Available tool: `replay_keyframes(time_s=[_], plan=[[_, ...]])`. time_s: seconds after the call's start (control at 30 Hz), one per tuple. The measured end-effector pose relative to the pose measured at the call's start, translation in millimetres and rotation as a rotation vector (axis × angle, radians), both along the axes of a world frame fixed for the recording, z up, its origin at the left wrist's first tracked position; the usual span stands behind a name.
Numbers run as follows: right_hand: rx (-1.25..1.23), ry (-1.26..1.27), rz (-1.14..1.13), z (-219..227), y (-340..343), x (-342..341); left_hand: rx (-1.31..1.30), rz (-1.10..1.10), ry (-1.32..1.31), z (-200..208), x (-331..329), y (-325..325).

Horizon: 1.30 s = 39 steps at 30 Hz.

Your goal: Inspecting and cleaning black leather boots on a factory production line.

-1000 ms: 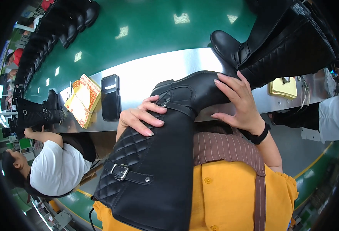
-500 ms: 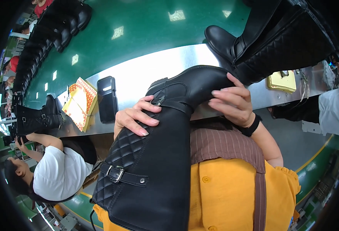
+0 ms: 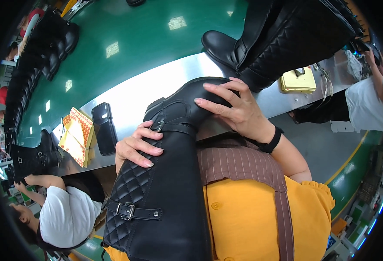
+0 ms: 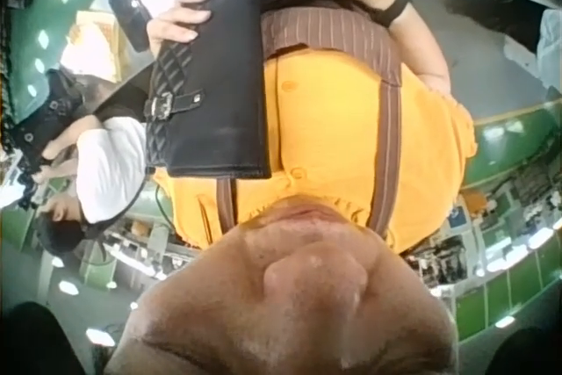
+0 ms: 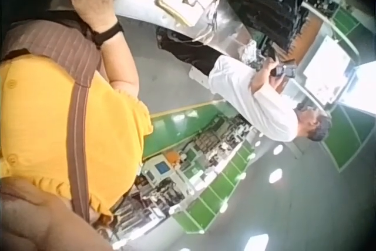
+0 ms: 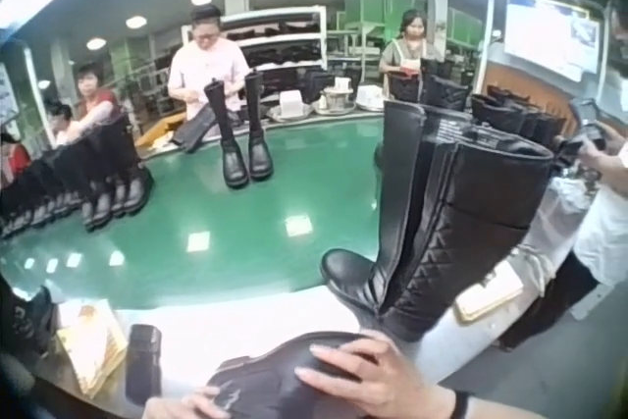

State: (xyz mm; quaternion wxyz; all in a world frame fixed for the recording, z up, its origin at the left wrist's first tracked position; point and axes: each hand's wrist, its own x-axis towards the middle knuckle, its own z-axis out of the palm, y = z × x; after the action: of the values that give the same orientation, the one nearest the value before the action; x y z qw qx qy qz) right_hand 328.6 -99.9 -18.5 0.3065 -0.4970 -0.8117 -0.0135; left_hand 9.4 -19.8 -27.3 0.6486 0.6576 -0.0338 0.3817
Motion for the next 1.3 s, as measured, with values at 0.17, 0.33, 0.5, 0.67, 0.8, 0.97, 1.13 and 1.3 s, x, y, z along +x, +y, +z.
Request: replay_keyframes(time_s=[0.17, 0.33, 0.5, 0.67, 0.8, 0.97, 1.13, 1.3], plan=[[0.270, 0.167, 0.114, -3, -12, 10, 0.073, -0.040, -0.048, -8, -1, 5], [0.543, 0.299, -0.686, 21, -33, 99, 0.001, -0.052, -0.038, -8, 0, 3], [-0.114, 0.106, -1.135, 7, -17, 215, -0.003, -0.044, -0.005, -5, 0, 6], [-0.277, -0.162, -1.081, -18, -15, 223, 0.002, -0.031, -0.012, -8, 0, 4], [-0.046, 0.206, -1.168, -12, -22, 237, -0.017, -0.020, -0.040, -10, 0, 3], [-0.090, 0.527, -1.179, -29, -40, 309, -0.004, -0.036, -0.021, -12, -2, 5], [-0.121, 0.581, -1.346, -61, -48, 378, -0.011, -0.044, -0.056, -15, -1, 6], [-0.242, -0.331, -1.608, -55, -50, 360, 0.017, -0.034, -0.034, -11, 3, 12]])
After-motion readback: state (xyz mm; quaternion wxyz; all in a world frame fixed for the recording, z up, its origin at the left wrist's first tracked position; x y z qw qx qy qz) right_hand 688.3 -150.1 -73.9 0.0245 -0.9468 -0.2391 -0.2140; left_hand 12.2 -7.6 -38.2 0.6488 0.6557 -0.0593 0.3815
